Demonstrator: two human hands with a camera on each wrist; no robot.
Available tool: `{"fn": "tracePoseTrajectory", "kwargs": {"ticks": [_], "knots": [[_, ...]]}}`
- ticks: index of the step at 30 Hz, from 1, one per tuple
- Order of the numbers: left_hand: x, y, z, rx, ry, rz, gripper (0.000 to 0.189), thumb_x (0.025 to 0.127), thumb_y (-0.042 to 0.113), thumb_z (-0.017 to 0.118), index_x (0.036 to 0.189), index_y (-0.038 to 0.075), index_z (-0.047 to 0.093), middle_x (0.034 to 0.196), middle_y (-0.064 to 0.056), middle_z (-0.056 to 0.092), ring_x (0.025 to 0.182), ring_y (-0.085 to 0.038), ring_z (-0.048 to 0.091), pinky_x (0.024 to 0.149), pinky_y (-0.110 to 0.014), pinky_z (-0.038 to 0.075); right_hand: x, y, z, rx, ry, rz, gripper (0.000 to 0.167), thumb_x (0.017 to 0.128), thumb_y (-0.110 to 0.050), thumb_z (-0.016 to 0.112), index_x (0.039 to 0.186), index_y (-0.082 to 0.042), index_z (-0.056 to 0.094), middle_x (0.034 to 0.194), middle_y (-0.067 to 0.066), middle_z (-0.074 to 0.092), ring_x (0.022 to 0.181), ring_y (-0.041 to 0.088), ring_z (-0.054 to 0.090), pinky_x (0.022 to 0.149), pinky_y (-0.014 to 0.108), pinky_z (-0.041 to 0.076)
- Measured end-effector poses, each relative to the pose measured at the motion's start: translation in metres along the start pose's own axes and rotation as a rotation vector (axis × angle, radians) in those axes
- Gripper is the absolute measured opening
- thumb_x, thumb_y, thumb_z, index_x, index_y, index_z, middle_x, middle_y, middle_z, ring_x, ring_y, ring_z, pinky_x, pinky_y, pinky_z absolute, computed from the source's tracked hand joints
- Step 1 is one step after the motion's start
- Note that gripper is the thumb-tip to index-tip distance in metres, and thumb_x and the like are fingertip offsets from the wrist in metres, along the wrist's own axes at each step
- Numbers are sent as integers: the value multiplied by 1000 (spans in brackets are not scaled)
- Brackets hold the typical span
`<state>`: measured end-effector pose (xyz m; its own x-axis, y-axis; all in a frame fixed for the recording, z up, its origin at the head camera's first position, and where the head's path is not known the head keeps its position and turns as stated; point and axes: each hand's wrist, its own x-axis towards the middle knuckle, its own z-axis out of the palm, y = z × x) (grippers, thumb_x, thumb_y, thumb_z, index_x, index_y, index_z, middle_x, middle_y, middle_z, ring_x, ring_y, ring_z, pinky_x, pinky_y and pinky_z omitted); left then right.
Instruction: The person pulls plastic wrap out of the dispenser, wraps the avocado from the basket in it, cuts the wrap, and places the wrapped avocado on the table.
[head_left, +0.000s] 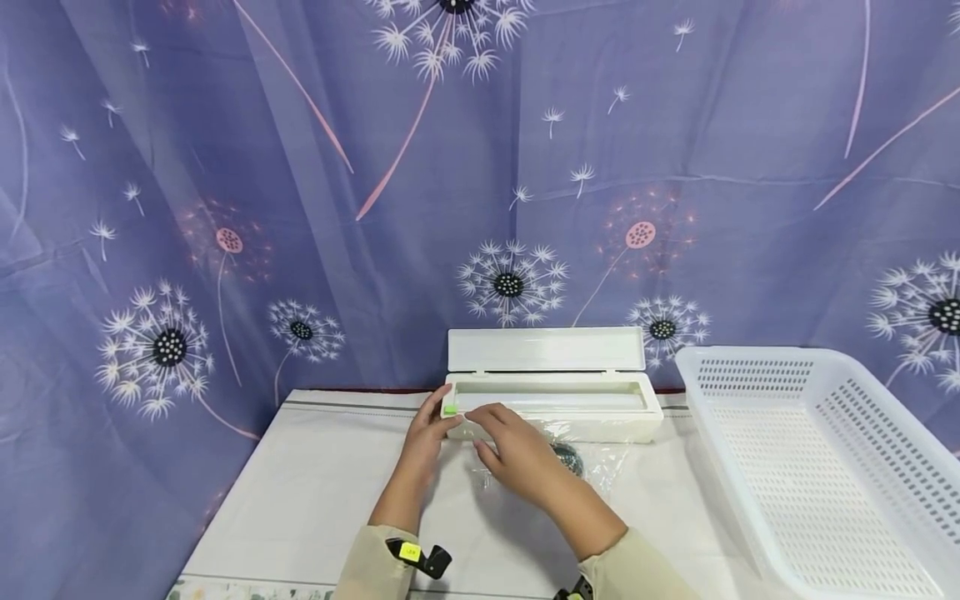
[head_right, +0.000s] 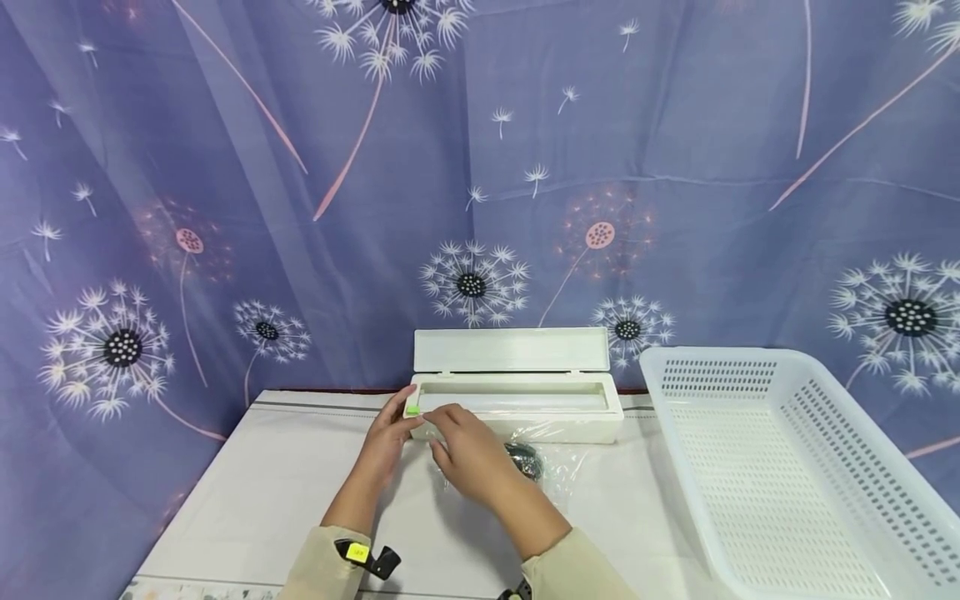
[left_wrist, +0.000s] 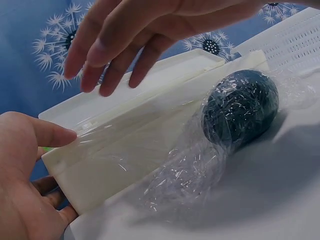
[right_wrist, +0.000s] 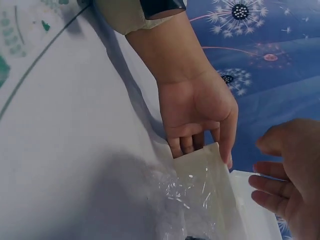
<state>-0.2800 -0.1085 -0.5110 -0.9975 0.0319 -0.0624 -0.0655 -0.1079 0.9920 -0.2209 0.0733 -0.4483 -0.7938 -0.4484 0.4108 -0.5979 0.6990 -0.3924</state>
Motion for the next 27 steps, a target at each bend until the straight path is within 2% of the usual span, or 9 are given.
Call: {"fn": "tracePoseTrajectory", "kwargs": {"ticks": [6,14,17,21,27], "knots": [[0,-2,0,-18,-2,8,61,94,7,63,152,17,46,162,-12,37,148,-29,36,118,-46,30,11,1,7,-9,-12,-19,36,98,-11,62,134,-6,62,130,10,64,120,28,65,98,44,55],[3,-4,0,-38,-9,20,64,92,4,62,152,17,46,164,-11,35,152,-28,31,124,-49,24,23,1,12,-84,-56,-57,37,97,-5,59,134,-5,61,134,11,63,121,28,65,99,40,55],[1,-3,-1,-32,-3,18,63,92,5,62,152,18,47,166,-11,29,156,-29,23,126,-52,19,28,-1,13,-101,-88,-67,38,97,-2,57,135,-4,61,134,13,63,120,29,65,100,40,55],[0,-3,-2,-18,-1,8,63,92,6,61,152,18,46,170,-10,19,158,-29,11,127,-55,13,34,-1,15,-131,-96,-102,38,94,2,58,132,-4,63,129,12,65,115,29,66,98,39,55],[3,-4,-3,-18,-8,22,63,91,5,60,152,15,46,170,-14,13,158,-31,8,127,-56,11,40,1,20,-213,-82,-148,36,92,3,61,127,-6,67,118,9,67,102,25,68,90,37,57]]}}
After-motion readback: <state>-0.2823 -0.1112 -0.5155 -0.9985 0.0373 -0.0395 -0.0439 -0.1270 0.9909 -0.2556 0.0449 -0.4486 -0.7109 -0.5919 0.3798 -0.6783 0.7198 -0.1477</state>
